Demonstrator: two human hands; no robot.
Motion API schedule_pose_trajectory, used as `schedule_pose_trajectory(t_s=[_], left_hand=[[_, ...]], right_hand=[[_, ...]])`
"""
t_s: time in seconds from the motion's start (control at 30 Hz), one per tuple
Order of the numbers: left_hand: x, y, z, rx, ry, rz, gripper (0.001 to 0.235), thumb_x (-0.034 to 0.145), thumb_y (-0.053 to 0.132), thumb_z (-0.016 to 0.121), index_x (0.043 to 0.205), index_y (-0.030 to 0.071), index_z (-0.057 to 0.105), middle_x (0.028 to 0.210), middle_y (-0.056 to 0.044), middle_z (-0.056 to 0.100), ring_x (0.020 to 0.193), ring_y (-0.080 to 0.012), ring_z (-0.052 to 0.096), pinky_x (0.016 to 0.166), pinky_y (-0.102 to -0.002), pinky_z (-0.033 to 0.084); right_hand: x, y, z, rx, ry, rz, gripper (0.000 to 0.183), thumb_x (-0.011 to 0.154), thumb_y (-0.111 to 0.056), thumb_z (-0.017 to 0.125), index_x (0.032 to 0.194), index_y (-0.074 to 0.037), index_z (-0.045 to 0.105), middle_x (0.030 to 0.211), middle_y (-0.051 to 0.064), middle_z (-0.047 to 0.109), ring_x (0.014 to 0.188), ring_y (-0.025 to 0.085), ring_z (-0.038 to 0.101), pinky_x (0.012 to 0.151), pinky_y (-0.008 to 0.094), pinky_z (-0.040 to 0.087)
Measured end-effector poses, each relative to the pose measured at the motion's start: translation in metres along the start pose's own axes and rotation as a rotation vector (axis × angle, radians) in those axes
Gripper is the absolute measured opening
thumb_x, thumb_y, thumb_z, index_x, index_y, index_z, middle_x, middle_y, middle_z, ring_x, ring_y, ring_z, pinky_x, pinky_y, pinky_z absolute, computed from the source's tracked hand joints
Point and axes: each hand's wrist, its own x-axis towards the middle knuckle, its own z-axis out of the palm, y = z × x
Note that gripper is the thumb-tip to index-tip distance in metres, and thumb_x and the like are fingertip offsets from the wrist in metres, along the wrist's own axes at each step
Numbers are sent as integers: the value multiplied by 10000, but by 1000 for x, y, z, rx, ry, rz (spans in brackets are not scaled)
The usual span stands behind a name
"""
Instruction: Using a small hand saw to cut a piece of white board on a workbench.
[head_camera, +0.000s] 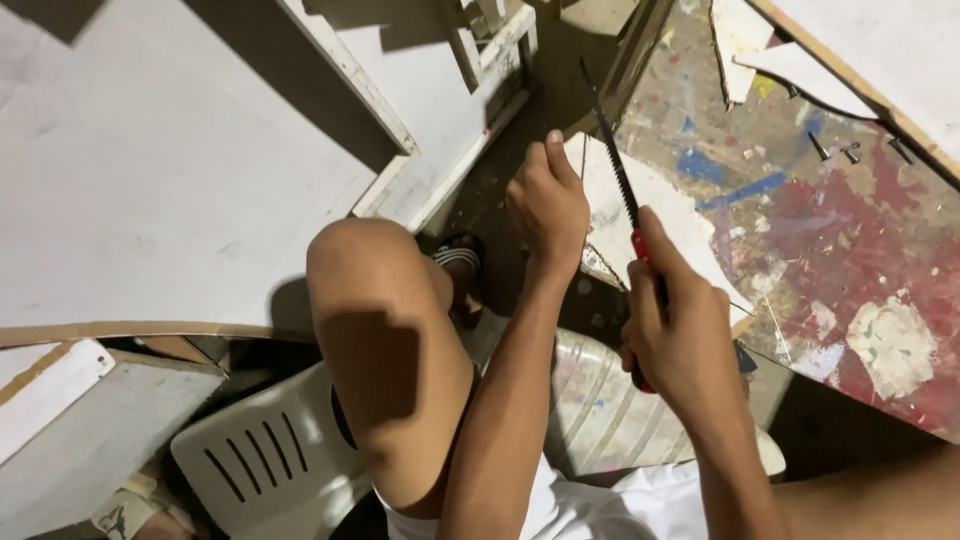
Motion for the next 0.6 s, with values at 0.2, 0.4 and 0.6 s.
schedule_pose_trajectory(t_s=[0.2,0.4,0.6], left_hand=[[0,-3,4,11,-18,-14,493,1080,406,404,784,70,611,640,-221,675,619,-438,717,558,-520,567],[-1,-7,8,14,-17,-33,489,1073,404,412,785,71,624,632,-216,676,628,-438,723,561,-520,565],[-1,-9,11,-36,29,70,460,1074,335,406,739,46,532,581,-159,589,508,-387,595,438,-470,397]], right_hand=[[-7,-8,4,-68,-48,53,543,998,-63,442,1538,-11,471,444,192,636,329,288,626,340,371,485],[-10,-9,5,-78,-63,89,553,1006,-111,402,1551,-38,460,418,151,596,343,264,611,368,347,460],[-9,-19,5,-169,-91,197,602,984,-156,386,1574,-184,499,539,135,593,399,259,554,490,382,455]])
